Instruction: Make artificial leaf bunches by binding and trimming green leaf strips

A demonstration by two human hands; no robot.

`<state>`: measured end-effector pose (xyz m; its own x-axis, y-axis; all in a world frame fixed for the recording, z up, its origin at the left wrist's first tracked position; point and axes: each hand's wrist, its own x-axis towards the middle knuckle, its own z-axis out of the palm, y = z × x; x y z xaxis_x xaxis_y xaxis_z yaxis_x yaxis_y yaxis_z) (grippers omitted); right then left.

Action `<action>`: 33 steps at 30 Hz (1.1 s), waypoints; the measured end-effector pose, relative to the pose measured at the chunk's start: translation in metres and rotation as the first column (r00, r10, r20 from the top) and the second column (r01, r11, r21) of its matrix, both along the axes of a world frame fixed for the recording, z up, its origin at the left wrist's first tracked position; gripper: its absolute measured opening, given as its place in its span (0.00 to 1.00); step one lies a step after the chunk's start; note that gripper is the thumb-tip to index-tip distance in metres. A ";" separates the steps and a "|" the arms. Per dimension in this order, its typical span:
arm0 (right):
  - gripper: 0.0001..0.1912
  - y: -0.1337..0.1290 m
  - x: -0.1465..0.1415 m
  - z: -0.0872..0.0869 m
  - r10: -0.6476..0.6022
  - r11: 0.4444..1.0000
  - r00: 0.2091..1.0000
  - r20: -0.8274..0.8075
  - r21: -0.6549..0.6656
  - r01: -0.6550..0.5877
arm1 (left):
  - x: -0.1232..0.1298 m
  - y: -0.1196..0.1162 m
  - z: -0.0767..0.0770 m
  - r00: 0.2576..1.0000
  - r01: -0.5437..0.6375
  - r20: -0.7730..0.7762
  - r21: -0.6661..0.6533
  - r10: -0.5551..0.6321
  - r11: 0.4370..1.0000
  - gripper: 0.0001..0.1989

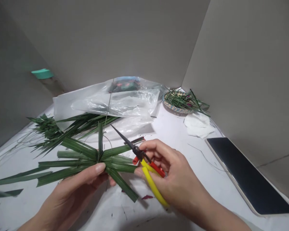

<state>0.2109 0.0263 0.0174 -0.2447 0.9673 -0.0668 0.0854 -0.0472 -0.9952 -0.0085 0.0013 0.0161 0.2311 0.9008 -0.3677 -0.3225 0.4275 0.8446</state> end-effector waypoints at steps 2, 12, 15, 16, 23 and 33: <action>0.19 -0.001 0.000 0.000 0.018 1.000 1.000 0.016 0.004 -0.018 | 0.000 0.000 0.000 0.999 0.010 0.031 -0.018 -0.009 1.000 0.17; 0.11 0.002 -0.004 0.003 0.027 0.988 0.993 0.113 0.148 -0.044 | -0.002 0.001 0.001 0.996 -0.020 0.088 -0.056 0.024 0.998 0.12; 0.12 0.003 -0.003 0.003 0.034 0.988 0.994 0.100 0.149 -0.049 | -0.002 0.000 0.003 0.998 -0.035 0.054 -0.079 0.039 0.996 0.13; 0.12 0.004 -0.002 0.003 0.033 0.988 0.995 0.097 0.146 -0.047 | -0.002 0.001 0.004 0.998 -0.043 0.048 -0.081 0.047 0.996 0.13; 0.14 -0.001 0.010 0.004 -0.065 0.949 0.981 0.185 0.316 0.003 | -0.001 0.009 0.015 0.966 -0.248 0.068 -0.055 0.251 0.967 0.11; 0.16 -0.010 0.004 0.019 0.162 0.844 0.843 0.513 0.370 -0.387 | -0.005 0.016 0.036 0.868 -0.489 0.092 -0.020 0.489 0.872 0.07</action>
